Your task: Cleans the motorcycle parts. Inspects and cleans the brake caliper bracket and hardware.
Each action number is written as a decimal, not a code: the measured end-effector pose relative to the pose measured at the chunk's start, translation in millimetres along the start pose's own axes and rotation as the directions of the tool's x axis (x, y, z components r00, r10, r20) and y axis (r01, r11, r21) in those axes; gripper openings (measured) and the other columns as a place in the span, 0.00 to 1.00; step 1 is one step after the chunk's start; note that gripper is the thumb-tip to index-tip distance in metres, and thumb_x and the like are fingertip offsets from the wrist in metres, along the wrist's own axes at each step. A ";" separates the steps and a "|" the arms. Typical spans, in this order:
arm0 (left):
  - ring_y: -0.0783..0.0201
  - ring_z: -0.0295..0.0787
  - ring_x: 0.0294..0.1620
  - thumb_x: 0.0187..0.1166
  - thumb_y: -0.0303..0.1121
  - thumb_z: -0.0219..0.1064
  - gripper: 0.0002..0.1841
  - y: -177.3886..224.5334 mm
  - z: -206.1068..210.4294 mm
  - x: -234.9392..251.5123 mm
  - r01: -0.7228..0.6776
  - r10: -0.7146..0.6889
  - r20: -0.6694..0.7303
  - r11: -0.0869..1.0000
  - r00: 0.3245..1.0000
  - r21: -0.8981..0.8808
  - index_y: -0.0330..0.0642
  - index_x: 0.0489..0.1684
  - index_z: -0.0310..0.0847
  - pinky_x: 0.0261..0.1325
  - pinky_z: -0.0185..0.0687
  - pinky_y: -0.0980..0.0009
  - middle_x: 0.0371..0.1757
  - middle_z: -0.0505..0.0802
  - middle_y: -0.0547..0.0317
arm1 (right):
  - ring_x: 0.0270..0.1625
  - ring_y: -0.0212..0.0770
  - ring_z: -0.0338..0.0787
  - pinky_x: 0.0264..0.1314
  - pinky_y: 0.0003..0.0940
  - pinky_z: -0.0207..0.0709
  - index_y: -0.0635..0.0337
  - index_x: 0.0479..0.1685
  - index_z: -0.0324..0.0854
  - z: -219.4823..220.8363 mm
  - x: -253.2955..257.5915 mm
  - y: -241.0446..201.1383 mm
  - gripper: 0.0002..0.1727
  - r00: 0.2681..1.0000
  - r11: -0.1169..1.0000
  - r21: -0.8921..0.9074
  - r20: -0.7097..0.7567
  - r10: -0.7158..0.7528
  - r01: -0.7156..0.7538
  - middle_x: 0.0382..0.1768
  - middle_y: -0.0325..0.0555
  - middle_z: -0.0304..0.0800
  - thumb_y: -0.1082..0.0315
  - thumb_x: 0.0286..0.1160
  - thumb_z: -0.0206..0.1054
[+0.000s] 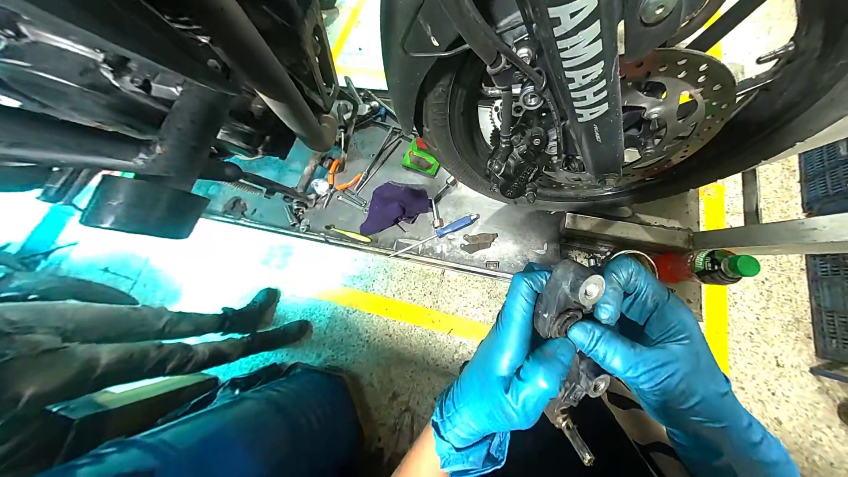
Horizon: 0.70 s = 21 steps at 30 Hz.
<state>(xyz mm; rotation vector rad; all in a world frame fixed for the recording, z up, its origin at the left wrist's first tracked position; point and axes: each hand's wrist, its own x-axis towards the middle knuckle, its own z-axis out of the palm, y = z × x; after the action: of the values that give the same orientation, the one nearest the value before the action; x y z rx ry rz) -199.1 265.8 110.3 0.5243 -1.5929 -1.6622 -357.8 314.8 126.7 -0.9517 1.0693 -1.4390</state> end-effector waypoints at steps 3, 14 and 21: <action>0.80 0.82 0.56 0.84 0.33 0.56 0.16 -1.3 -1.8 -0.7 0.011 -0.010 0.019 1.000 1.000 -0.027 0.48 0.68 0.67 0.59 0.82 0.80 0.55 0.83 0.68 | 0.30 0.22 0.87 0.34 0.17 0.84 0.47 0.36 0.78 -3.5 1.8 -3.4 0.14 0.995 0.995 0.030 0.030 0.094 -0.095 0.28 0.32 0.86 0.75 0.63 0.78; 0.81 0.81 0.26 0.83 0.53 0.62 0.15 -7.6 -4.7 4.8 0.284 -0.320 -0.006 0.849 0.947 -0.445 0.58 0.57 0.80 0.31 0.79 0.85 0.31 0.86 0.70 | 0.25 0.23 0.81 0.27 0.16 0.78 0.49 0.35 0.76 -10.2 9.0 -8.4 0.14 0.990 0.988 -0.119 0.096 0.107 -0.095 0.25 0.33 0.81 0.77 0.62 0.76; 0.80 0.78 0.23 0.82 0.43 0.57 0.12 -3.4 0.7 11.1 0.364 -0.445 -0.077 0.810 0.892 -0.460 0.52 0.54 0.81 0.28 0.77 0.85 0.31 0.86 0.67 | 0.17 0.24 0.74 0.17 0.16 0.68 0.47 0.33 0.76 -5.1 11.1 -4.2 0.12 0.985 0.974 -0.148 -0.036 0.167 -0.171 0.19 0.33 0.77 0.72 0.63 0.76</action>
<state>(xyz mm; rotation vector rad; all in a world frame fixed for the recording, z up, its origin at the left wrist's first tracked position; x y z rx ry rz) -207.4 257.7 109.4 0.7931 -0.9640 -2.1460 -365.3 304.6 129.4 -0.9276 1.2595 -1.2461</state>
